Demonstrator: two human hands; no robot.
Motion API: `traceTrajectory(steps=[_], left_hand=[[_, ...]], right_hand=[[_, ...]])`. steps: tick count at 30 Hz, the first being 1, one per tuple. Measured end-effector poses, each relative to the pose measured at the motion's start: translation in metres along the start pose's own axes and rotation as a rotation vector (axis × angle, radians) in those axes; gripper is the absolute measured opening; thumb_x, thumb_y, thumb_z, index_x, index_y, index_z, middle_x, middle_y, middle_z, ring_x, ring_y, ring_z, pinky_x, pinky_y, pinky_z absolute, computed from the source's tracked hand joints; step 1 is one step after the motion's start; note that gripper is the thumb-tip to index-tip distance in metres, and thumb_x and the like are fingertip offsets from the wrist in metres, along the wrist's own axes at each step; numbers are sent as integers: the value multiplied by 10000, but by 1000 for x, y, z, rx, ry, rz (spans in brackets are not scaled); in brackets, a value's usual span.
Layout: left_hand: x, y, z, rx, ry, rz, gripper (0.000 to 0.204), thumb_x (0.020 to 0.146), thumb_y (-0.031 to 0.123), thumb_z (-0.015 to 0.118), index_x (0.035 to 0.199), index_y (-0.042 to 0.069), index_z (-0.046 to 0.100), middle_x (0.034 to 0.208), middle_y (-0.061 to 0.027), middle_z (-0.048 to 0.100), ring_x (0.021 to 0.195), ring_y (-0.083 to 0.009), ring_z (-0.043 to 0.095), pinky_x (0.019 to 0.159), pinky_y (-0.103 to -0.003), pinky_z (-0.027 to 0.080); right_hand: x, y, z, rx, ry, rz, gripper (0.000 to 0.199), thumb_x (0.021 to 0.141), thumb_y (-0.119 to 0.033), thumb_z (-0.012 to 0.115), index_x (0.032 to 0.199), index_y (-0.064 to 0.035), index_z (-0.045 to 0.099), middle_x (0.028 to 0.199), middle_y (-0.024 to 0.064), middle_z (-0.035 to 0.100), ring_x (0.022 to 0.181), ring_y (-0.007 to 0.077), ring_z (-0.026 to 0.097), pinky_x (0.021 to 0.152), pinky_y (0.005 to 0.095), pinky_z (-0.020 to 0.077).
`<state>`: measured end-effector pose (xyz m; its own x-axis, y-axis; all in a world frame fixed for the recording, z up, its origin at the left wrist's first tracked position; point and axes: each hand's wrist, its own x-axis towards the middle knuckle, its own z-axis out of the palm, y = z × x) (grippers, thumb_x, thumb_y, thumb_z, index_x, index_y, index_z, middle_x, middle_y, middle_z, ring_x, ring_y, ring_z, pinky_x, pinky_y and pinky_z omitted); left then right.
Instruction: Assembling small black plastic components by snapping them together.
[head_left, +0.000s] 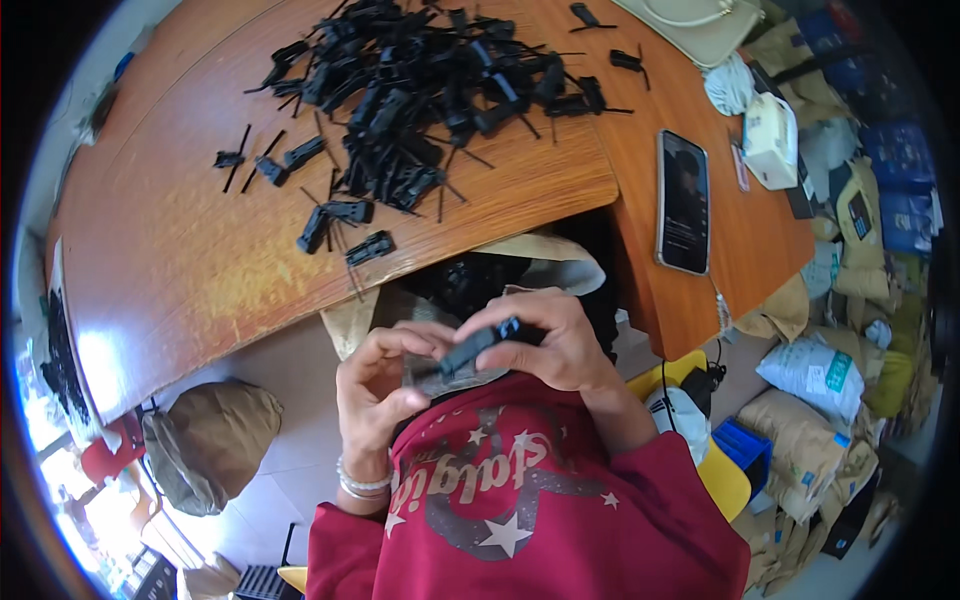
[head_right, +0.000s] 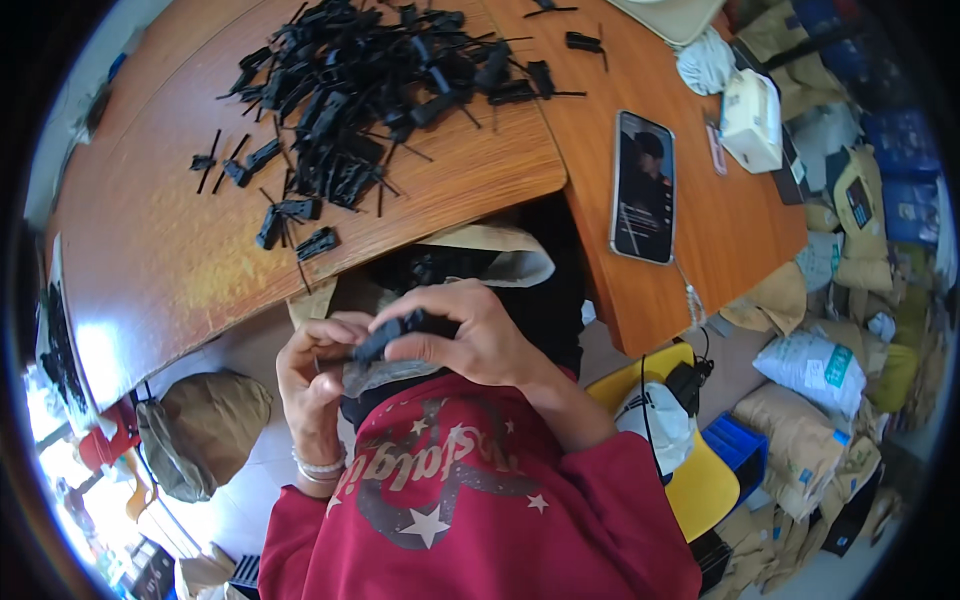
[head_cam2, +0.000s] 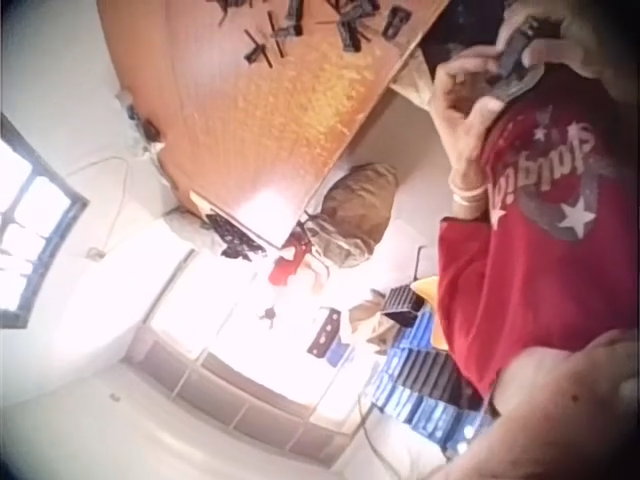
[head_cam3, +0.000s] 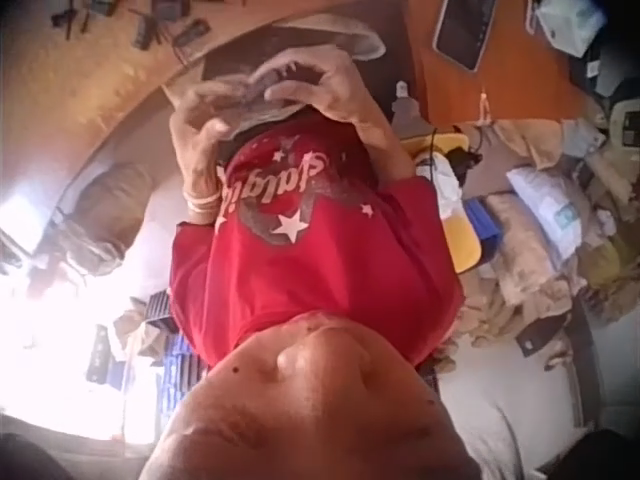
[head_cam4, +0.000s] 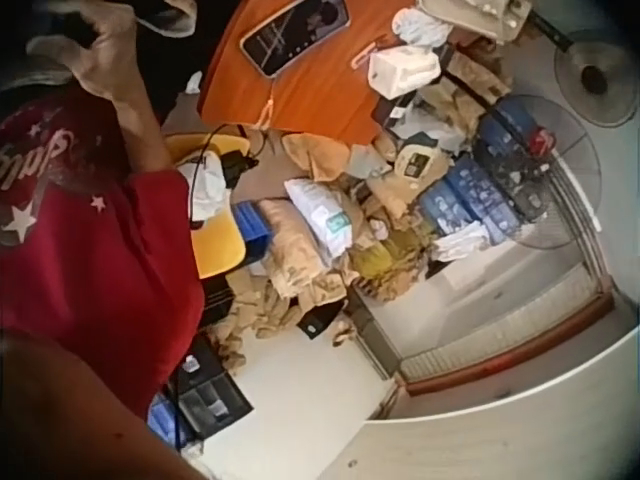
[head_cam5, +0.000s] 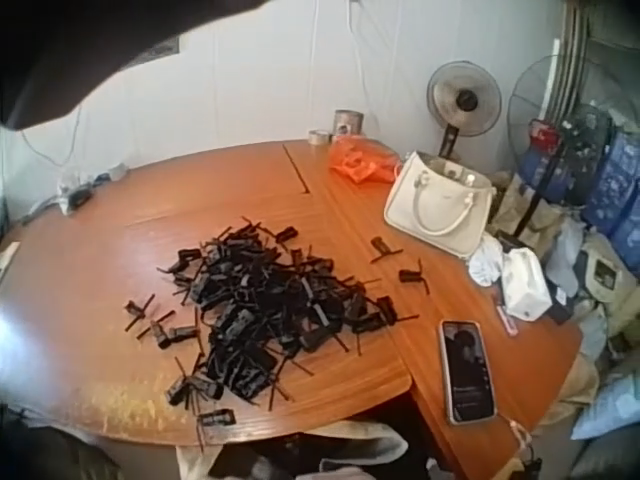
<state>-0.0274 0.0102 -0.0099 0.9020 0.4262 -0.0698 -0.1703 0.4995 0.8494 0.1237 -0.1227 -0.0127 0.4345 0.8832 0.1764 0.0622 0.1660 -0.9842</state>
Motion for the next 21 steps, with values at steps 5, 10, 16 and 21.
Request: traceTrajectory(steps=[5, 10, 16, 21], left_hand=[[5, -3, -9, -237, -332, -490, 350, 786, 77, 694, 1039, -106, 536, 886, -180, 650, 808, -230, 652, 771, -312, 508], [-3, 2, 12, 96, -188, -457, 190, 895, 86, 531, 1007, -67, 550, 713, -58, 567, 655, -116, 537, 636, -236, 435], [-4, -4, 26, 121, 40, -391, 281, 855, 167, 496, 925, -99, 553, 695, -121, 567, 579, -158, 521, 573, -263, 430], [-3, 2, 31, 39, 68, -437, 274, 851, 150, 491, 942, -101, 555, 717, -124, 575, 590, -169, 532, 577, -270, 439]], right_hand=[[-4, -7, -8, 8, -261, -63, 213, 769, -139, 705, 944, -23, 673, 692, 93, 616, 597, 235, 620, 512, 304, 438], [-8, -5, -6, -92, -247, -108, 228, 758, -124, 707, 951, -17, 651, 700, 99, 608, 590, 256, 612, 503, 307, 440], [-7, -5, -1, -200, -165, -85, 238, 788, -129, 681, 960, 22, 618, 762, 135, 630, 662, 294, 638, 572, 330, 490], [-8, -11, -1, -241, -162, -100, 244, 795, -125, 674, 984, 20, 620, 745, 131, 620, 633, 275, 636, 554, 326, 486]])
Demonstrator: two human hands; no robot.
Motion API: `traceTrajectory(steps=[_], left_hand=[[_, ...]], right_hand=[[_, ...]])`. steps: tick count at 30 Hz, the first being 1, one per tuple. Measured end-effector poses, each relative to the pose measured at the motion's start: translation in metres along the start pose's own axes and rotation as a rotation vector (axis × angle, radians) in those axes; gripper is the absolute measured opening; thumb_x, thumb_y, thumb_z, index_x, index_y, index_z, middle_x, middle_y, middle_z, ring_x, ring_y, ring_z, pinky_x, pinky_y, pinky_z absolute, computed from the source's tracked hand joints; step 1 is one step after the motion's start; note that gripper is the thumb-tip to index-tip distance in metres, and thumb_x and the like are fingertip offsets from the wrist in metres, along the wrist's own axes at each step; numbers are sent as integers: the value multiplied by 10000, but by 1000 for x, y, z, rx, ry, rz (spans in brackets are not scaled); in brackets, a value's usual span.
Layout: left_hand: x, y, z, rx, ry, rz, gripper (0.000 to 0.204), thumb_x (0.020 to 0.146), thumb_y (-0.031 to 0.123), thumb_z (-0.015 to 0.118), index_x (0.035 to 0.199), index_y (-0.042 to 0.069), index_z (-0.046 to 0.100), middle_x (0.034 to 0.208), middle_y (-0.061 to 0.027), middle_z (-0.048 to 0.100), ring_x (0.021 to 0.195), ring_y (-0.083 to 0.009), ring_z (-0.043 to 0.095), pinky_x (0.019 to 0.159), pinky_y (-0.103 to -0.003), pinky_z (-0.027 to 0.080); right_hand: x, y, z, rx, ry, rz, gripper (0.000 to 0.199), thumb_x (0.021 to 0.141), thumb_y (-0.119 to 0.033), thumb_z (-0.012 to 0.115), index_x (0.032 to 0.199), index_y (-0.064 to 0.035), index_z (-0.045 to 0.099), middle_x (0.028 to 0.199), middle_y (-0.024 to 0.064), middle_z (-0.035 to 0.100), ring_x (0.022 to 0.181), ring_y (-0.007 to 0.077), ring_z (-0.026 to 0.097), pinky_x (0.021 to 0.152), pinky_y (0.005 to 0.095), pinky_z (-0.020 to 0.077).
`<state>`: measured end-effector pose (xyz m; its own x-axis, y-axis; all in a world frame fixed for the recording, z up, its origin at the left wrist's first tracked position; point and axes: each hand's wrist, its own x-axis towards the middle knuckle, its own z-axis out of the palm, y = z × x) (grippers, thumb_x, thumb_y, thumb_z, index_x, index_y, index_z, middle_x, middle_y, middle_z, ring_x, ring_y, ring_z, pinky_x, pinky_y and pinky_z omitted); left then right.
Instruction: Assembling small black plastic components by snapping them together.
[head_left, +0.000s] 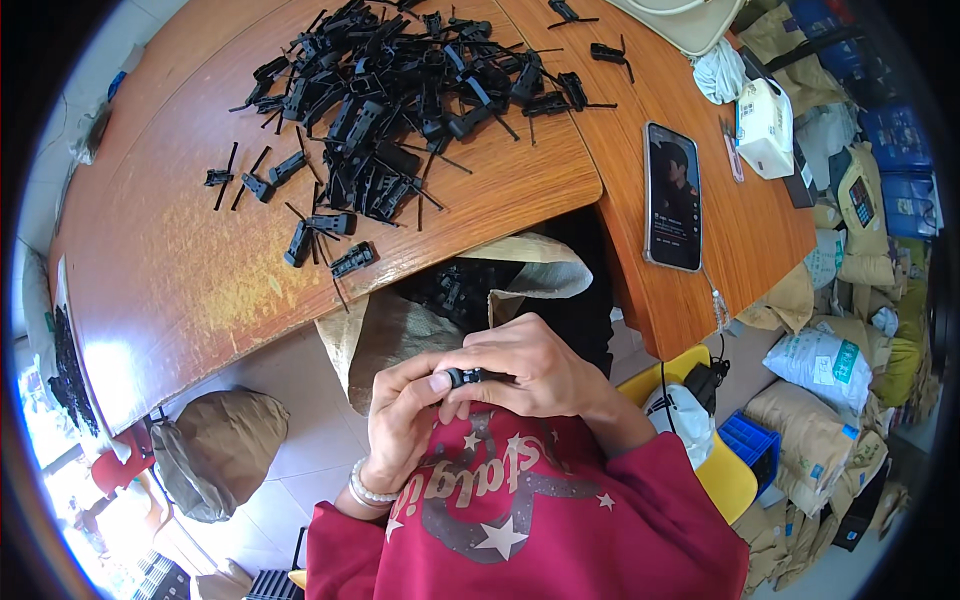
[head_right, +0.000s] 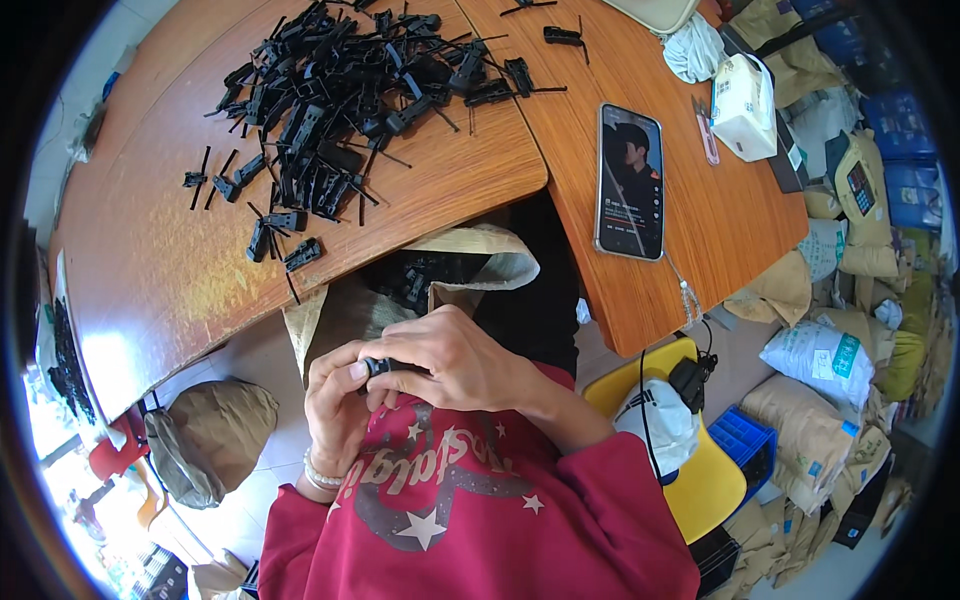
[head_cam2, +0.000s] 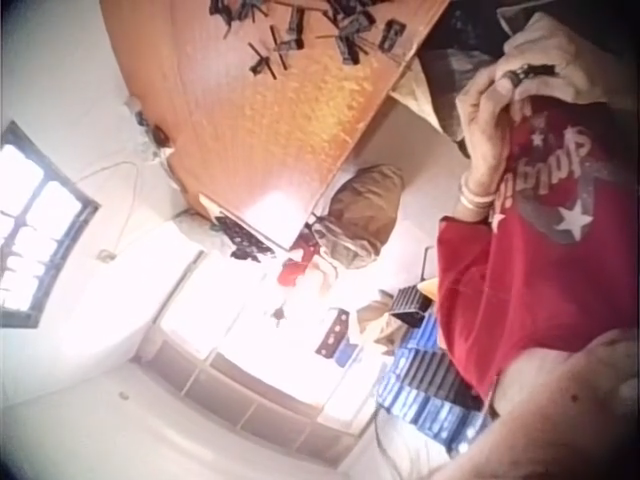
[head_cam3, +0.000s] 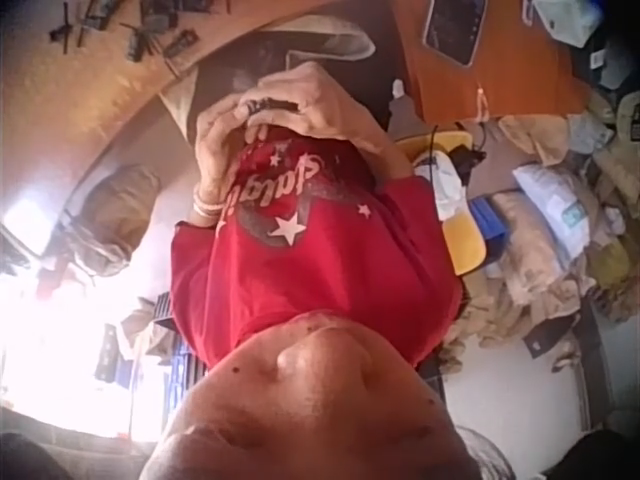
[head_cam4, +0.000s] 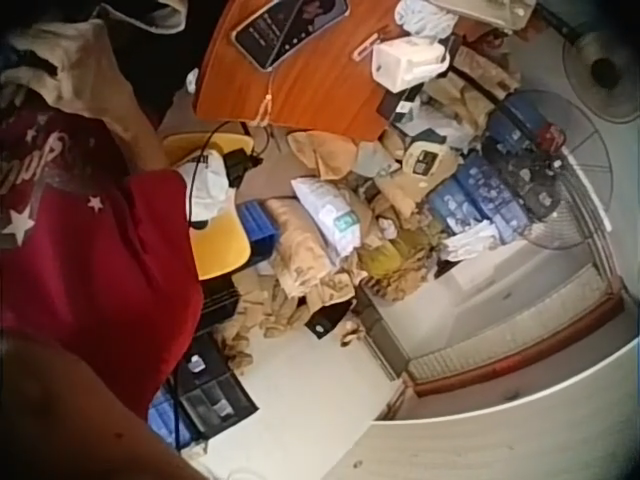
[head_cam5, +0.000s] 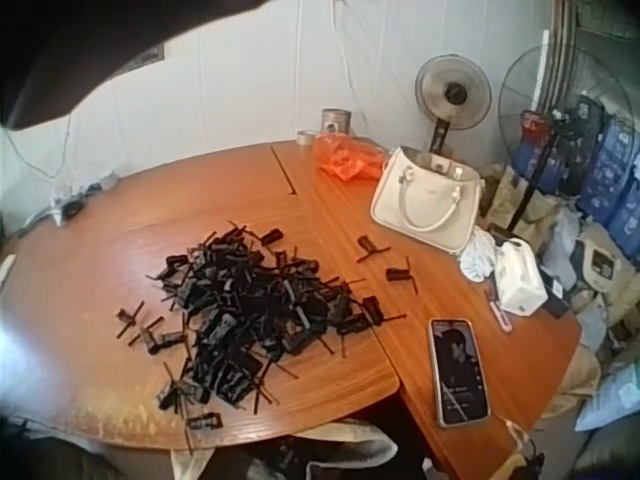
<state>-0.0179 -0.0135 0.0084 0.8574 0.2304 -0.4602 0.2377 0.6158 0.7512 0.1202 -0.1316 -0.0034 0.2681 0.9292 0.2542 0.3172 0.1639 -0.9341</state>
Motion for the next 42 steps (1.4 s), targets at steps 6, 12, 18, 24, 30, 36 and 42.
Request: traceTrajectory(steps=[6, 12, 18, 24, 30, 36, 42], left_hand=[[6, -4, -7, 417, 12, 200, 405, 905, 47, 470, 1286, -76, 409, 967, -142, 617, 920, -207, 607, 839, -301, 454], [8, 8, -6, 1169, -95, 623, 603, 778, 2, 660, 1305, -77, 378, 876, -173, 581, 760, -315, 607, 647, -343, 508], [18, 11, -9, 1399, -9, 900, 380, 762, 43, 688, 1083, -70, 518, 802, -146, 570, 620, -269, 584, 534, -322, 478], [18, 10, -13, 818, -19, 559, 353, 804, 17, 623, 1139, -43, 526, 862, -177, 598, 706, -327, 610, 622, -337, 494], [19, 18, -14, 809, -74, 625, 352, 783, -12, 637, 1119, -59, 543, 861, -185, 604, 711, -317, 611, 633, -326, 491], [14, 23, -15, 936, -96, 638, 365, 776, 4, 656, 1119, -58, 547, 784, -168, 567, 620, -326, 562, 548, -350, 453], [23, 19, -26, 979, -90, 683, 319, 793, 49, 650, 1091, -42, 580, 887, -173, 585, 748, -318, 589, 636, -355, 478]], right_hand=[[-2, 11, 4, -48, 212, 58, 197, 787, -123, 691, 945, -10, 657, 736, 99, 644, 587, 198, 613, 551, 280, 455], [-1, 6, 5, 73, 303, 424, 263, 853, -204, 643, 811, 55, 616, 658, 180, 595, 588, 269, 607, 545, 316, 435], [-1, -4, 11, 50, 248, 380, 267, 850, -207, 653, 797, 48, 596, 611, 161, 535, 509, 214, 506, 495, 306, 390], [-12, -29, 7, 583, 187, 583, 251, 933, -141, 518, 1120, 26, 529, 780, 52, 568, 633, 68, 496, 565, 220, 414], [-7, -29, 7, 331, 113, 474, 215, 919, -127, 529, 1050, 44, 544, 806, 101, 601, 709, 160, 621, 633, 280, 470], [-4, -29, 5, 331, 87, 516, 177, 910, -131, 542, 973, 33, 563, 710, 84, 586, 611, 134, 587, 576, 256, 450], [-4, -18, -1, 426, 8, 653, 195, 907, -140, 540, 914, 43, 607, 612, 79, 578, 521, 127, 550, 510, 258, 422]])
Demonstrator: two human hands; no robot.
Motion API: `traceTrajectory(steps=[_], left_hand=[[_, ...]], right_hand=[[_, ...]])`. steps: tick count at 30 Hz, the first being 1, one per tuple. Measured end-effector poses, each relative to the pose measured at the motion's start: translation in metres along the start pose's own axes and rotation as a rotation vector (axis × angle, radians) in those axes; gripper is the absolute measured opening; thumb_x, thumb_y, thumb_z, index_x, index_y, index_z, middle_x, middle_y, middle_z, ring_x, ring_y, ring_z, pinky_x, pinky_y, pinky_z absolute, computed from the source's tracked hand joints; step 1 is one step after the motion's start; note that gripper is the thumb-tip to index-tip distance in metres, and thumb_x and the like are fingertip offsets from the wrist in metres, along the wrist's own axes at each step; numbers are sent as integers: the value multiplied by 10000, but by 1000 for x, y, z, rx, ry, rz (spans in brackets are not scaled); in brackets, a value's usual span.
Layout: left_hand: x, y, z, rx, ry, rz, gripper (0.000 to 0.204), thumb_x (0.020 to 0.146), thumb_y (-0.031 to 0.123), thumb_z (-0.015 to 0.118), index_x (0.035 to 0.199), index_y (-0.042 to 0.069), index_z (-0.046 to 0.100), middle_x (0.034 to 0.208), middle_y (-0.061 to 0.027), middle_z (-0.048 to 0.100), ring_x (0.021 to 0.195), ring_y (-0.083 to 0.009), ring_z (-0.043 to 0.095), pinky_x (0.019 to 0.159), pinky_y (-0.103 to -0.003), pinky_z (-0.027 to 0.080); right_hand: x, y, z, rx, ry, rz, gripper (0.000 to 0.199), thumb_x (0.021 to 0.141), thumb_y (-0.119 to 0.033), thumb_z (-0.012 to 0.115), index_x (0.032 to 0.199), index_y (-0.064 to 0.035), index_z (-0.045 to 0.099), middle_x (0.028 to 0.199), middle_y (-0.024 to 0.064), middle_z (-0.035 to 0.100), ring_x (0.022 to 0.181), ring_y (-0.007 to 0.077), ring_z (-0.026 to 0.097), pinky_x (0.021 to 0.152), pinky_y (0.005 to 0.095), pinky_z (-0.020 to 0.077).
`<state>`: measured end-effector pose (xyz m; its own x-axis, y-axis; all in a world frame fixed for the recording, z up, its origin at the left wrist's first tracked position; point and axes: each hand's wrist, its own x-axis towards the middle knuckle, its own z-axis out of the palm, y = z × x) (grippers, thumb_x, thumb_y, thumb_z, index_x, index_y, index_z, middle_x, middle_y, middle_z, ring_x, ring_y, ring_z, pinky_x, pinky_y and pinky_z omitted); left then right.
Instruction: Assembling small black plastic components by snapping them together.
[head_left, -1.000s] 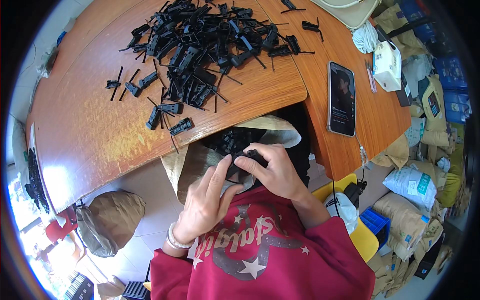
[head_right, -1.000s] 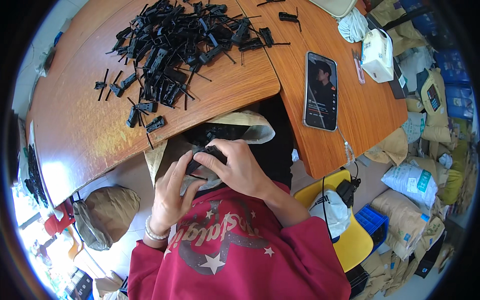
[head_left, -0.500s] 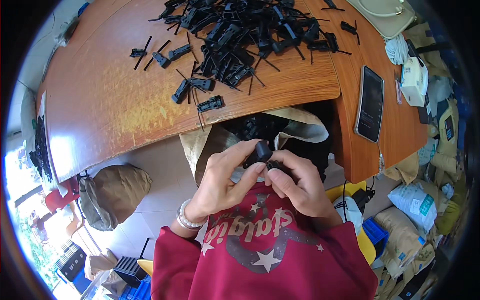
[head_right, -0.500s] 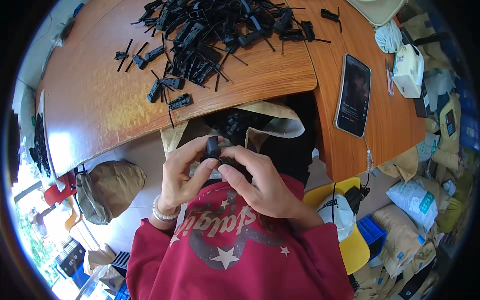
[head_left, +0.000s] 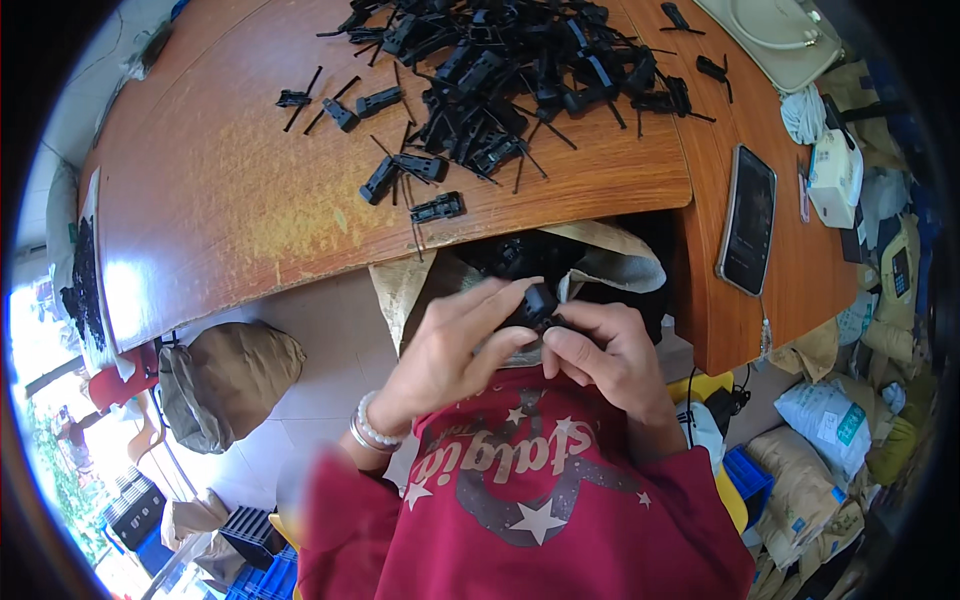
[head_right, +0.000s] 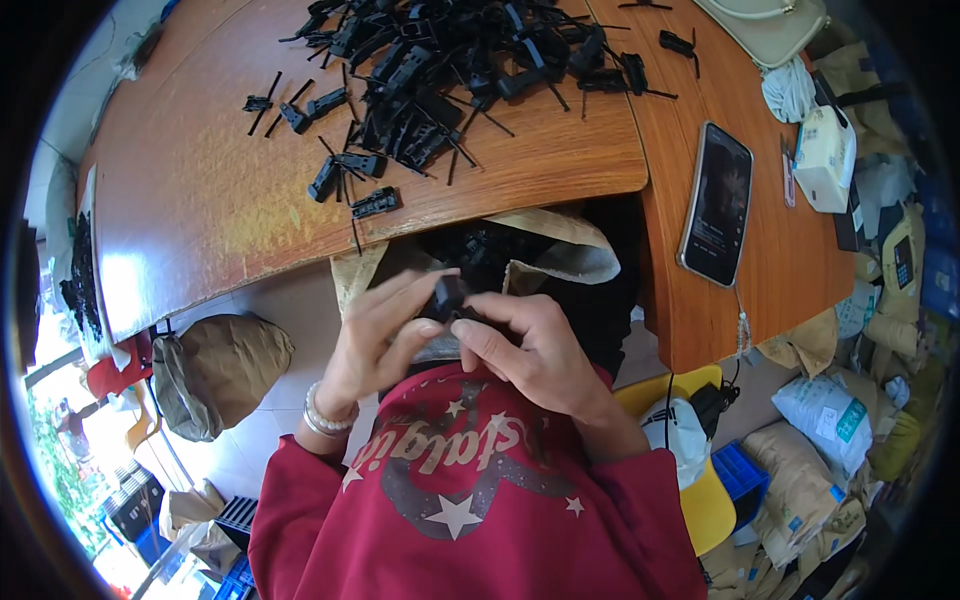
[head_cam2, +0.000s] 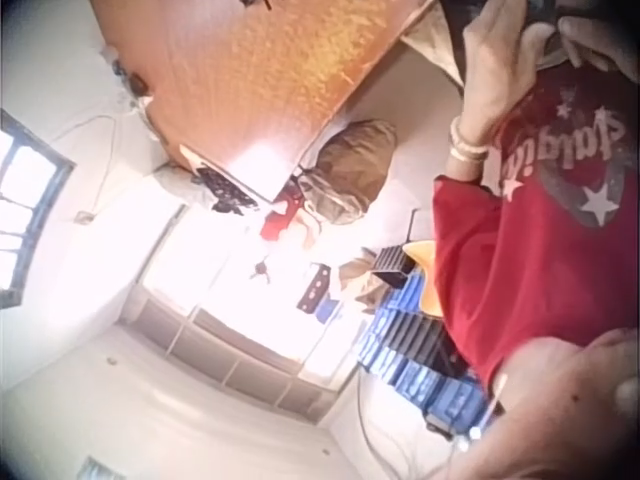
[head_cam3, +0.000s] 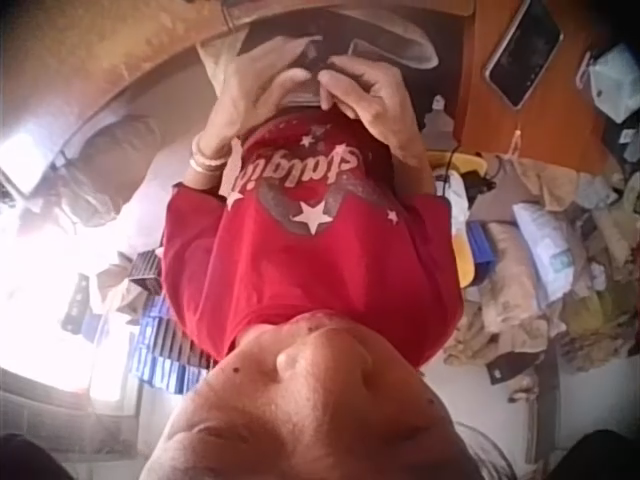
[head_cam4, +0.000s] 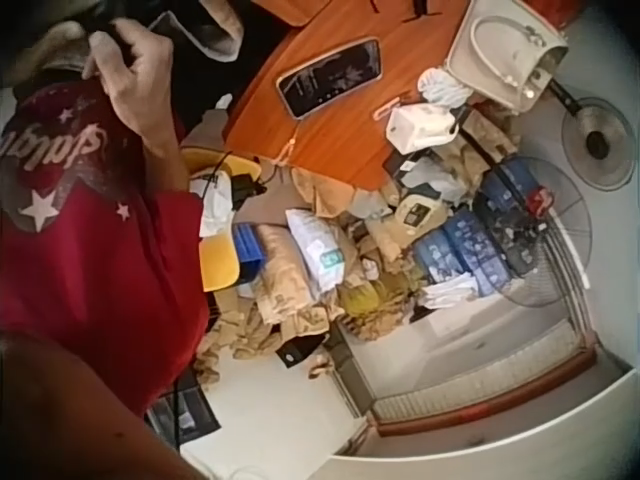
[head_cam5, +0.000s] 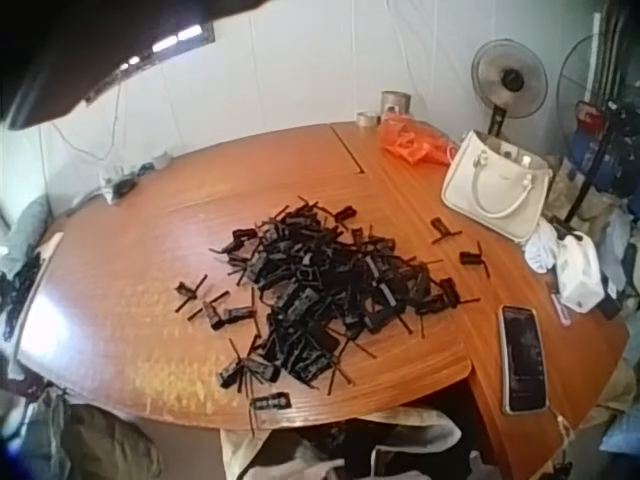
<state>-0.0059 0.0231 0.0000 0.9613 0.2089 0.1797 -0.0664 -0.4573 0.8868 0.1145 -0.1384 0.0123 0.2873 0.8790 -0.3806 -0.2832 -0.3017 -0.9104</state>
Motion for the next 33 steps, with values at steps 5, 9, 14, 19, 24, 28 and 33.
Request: traceTrajectory(steps=[5, 9, 14, 19, 24, 28, 33], left_hand=[[13, -41, -22, 538, 380, -124, 243, 766, 56, 672, 1002, 33, 622, 855, -118, 541, 733, -279, 563, 633, -358, 457], [14, -48, -28, 634, 326, -88, 279, 742, 34, 687, 1009, 29, 607, 808, -102, 489, 688, -268, 520, 590, -356, 425], [6, -18, -22, 345, 199, 3, 267, 665, 48, 732, 898, 7, 607, 920, -129, 539, 874, -301, 506, 756, -374, 429], [-11, -24, -12, -1083, -234, -445, 476, 774, 183, 744, 1113, -93, 556, 1127, -140, 592, 1052, -230, 555, 921, -342, 419], [-24, -41, 9, -1246, -236, -323, 527, 725, 154, 789, 1124, -80, 535, 1035, -141, 636, 976, -196, 609, 881, -304, 457], [-14, -14, 7, -1135, -168, -521, 262, 830, 91, 684, 1018, -37, 556, 836, -60, 623, 736, -105, 593, 674, -225, 467], [-21, -3, 12, -913, -76, -484, 232, 914, 175, 576, 1021, -23, 520, 747, -28, 562, 654, -74, 524, 595, -215, 412]], right_hand=[[3, 10, 8, -395, 76, -208, 238, 873, -94, 540, 1049, 53, 607, 668, 145, 621, 598, 201, 623, 593, 297, 473], [11, 6, 11, -341, 82, -175, 279, 866, -78, 529, 1111, 32, 607, 665, 94, 631, 617, 143, 613, 611, 263, 472], [28, 8, 12, -337, 299, -414, 417, 807, -86, 657, 1191, 33, 548, 906, 134, 615, 800, 201, 588, 739, 287, 462], [31, 7, -1, -188, 108, -440, 271, 774, -213, 715, 900, 18, 650, 693, 64, 575, 622, 141, 551, 584, 248, 410], [31, 9, -3, -177, 31, -502, 258, 743, -228, 739, 874, -15, 675, 617, 49, 577, 548, 151, 530, 540, 267, 377], [30, 10, -5, -274, 28, -569, 282, 726, -244, 743, 887, -21, 681, 624, 63, 591, 540, 163, 523, 528, 275, 365], [29, 5, -5, -289, 41, -612, 254, 729, -187, 735, 910, -20, 669, 649, 70, 598, 564, 187, 566, 520, 268, 396]])
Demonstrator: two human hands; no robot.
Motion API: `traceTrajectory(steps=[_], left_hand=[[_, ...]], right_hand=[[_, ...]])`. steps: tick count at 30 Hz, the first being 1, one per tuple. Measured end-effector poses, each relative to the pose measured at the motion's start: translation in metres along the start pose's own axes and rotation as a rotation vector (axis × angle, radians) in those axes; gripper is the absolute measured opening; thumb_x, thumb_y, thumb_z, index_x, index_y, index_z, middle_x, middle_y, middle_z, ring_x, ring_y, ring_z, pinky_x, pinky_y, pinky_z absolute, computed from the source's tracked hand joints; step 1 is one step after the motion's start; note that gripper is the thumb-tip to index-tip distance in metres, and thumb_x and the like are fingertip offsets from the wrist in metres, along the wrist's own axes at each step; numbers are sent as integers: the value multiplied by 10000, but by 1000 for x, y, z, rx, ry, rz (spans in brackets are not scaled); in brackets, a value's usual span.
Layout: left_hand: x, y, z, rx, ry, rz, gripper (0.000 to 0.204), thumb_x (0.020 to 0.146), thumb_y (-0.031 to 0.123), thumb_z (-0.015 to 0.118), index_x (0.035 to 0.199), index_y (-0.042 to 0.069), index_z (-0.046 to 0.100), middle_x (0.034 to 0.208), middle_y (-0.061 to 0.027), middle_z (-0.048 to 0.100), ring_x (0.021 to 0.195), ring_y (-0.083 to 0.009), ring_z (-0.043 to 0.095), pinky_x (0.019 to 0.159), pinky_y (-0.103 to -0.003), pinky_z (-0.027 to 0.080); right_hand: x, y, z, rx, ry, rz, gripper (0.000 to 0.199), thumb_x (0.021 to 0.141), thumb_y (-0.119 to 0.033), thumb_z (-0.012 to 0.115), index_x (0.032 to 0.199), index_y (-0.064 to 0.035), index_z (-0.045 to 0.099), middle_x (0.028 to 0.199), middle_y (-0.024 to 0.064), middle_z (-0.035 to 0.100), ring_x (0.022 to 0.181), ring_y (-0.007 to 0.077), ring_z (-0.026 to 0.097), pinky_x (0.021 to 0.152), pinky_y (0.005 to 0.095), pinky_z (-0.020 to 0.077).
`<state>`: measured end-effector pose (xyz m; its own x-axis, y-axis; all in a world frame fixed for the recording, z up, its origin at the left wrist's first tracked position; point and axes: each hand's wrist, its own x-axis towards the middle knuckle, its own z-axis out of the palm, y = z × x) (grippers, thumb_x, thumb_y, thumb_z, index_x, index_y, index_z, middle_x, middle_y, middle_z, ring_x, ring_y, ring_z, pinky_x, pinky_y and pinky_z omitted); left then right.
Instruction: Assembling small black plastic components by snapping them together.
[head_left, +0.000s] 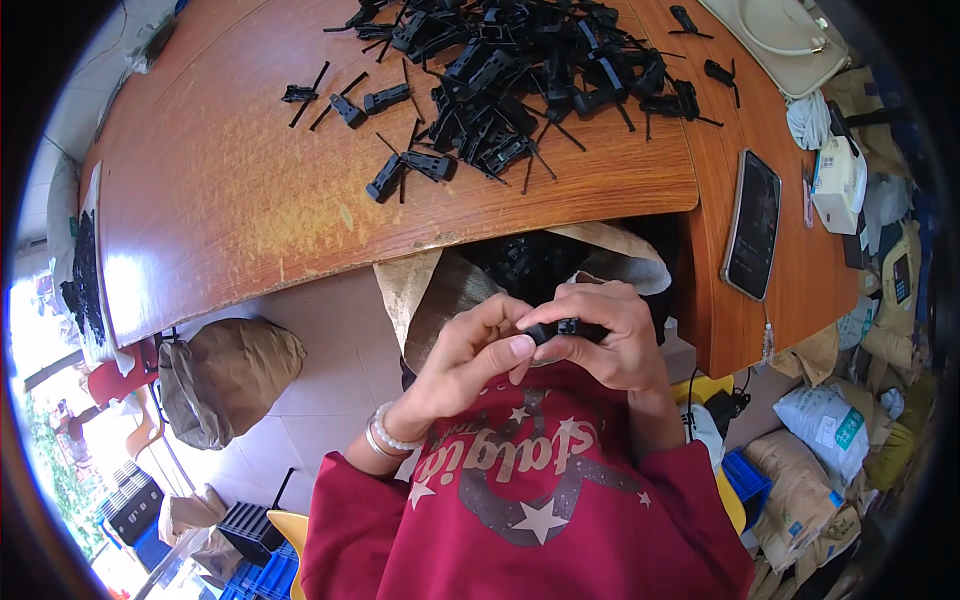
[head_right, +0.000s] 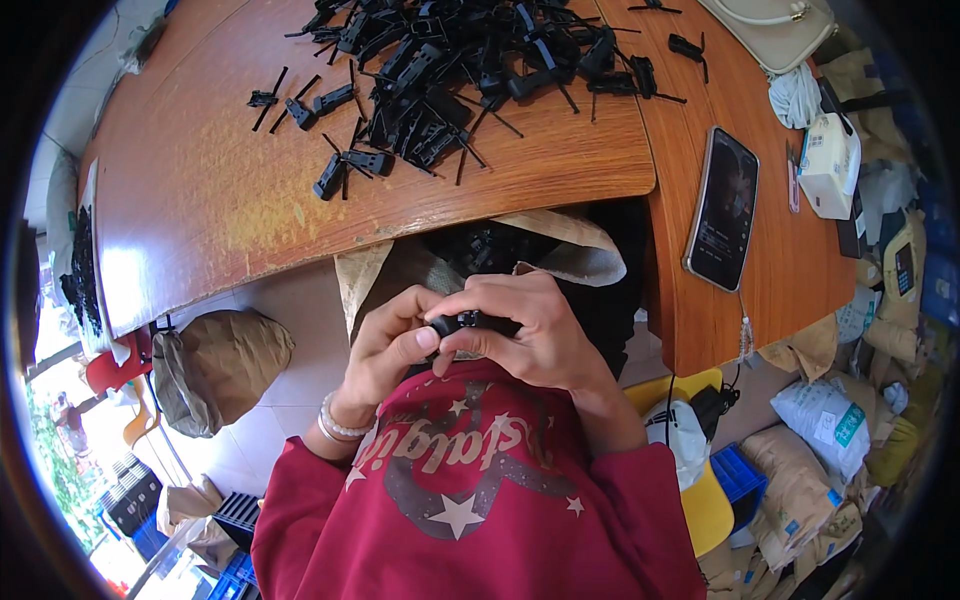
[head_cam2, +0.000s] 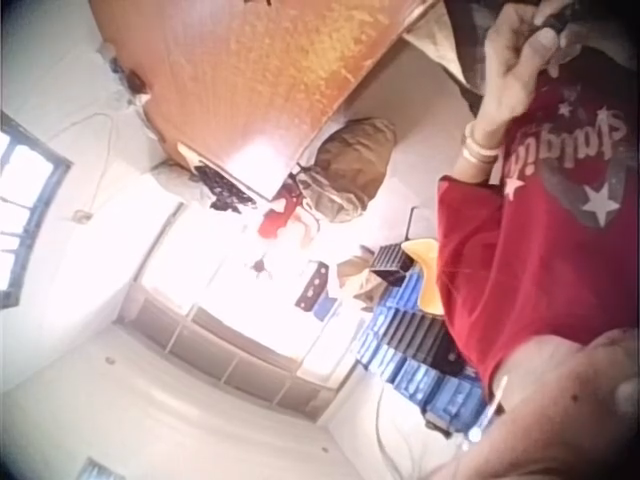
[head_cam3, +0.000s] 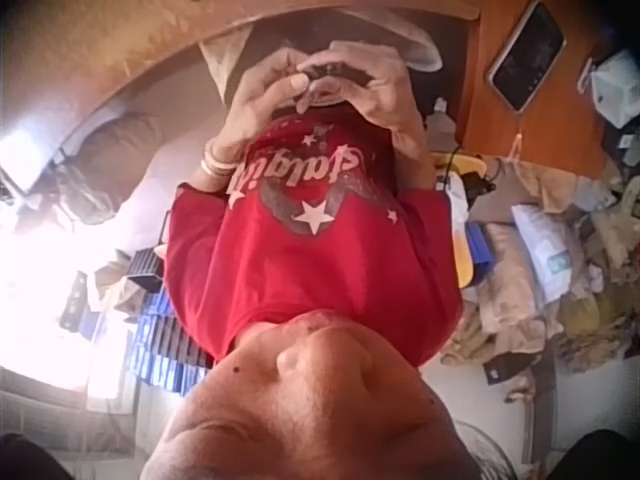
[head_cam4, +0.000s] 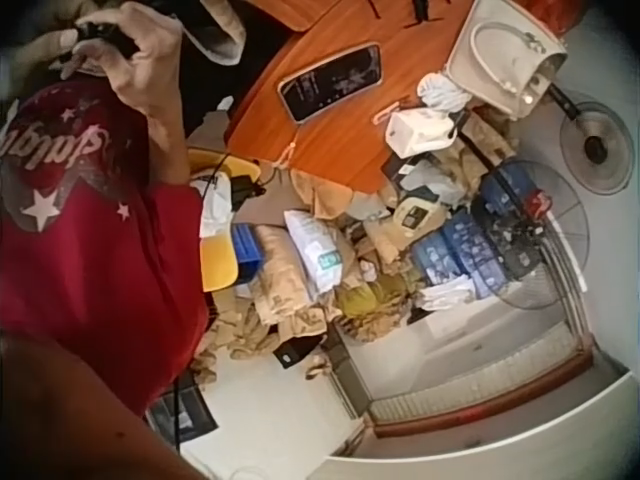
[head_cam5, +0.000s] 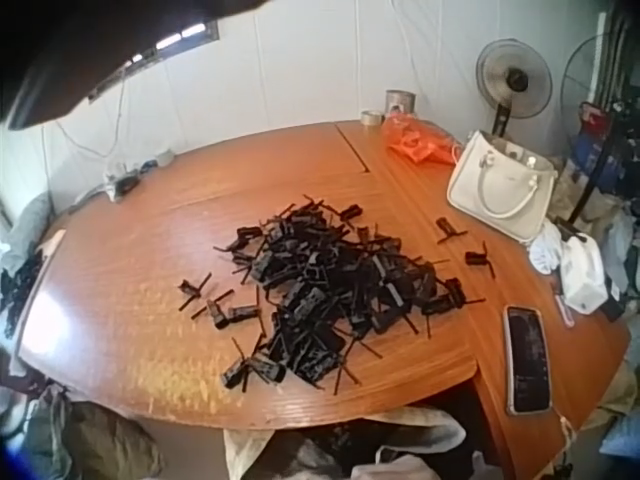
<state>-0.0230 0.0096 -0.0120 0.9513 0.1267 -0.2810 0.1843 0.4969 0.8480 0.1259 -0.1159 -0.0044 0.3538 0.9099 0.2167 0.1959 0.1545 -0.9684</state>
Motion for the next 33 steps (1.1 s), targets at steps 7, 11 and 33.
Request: traceTrajectory(steps=[7, 11, 33], left_hand=[[2, -8, 4, 361, 46, 266, 237, 961, 176, 416, 1035, -38, 483, 648, -34, 508, 547, -80, 462, 539, -230, 385], [-3, -4, 11, 219, 58, 163, 288, 973, 214, 376, 1030, -42, 495, 642, -25, 526, 524, -66, 443, 529, -209, 370], [9, 19, 19, 865, 177, 475, 461, 743, -43, 642, 1189, -65, 524, 728, -132, 581, 592, -279, 517, 679, -339, 398]], right_hand=[[-2, -1, 4, 34, 14, -41, 221, 735, -47, 716, 939, 2, 644, 691, 91, 602, 608, 213, 622, 538, 273, 452], [-4, 2, 7, 14, 37, -63, 230, 735, -67, 715, 939, 4, 636, 663, 98, 563, 562, 232, 580, 504, 302, 415], [-23, -32, 7, -98, 131, 269, 119, 842, -54, 618, 869, 48, 563, 753, 136, 541, 661, 257, 554, 597, 322, 430]])
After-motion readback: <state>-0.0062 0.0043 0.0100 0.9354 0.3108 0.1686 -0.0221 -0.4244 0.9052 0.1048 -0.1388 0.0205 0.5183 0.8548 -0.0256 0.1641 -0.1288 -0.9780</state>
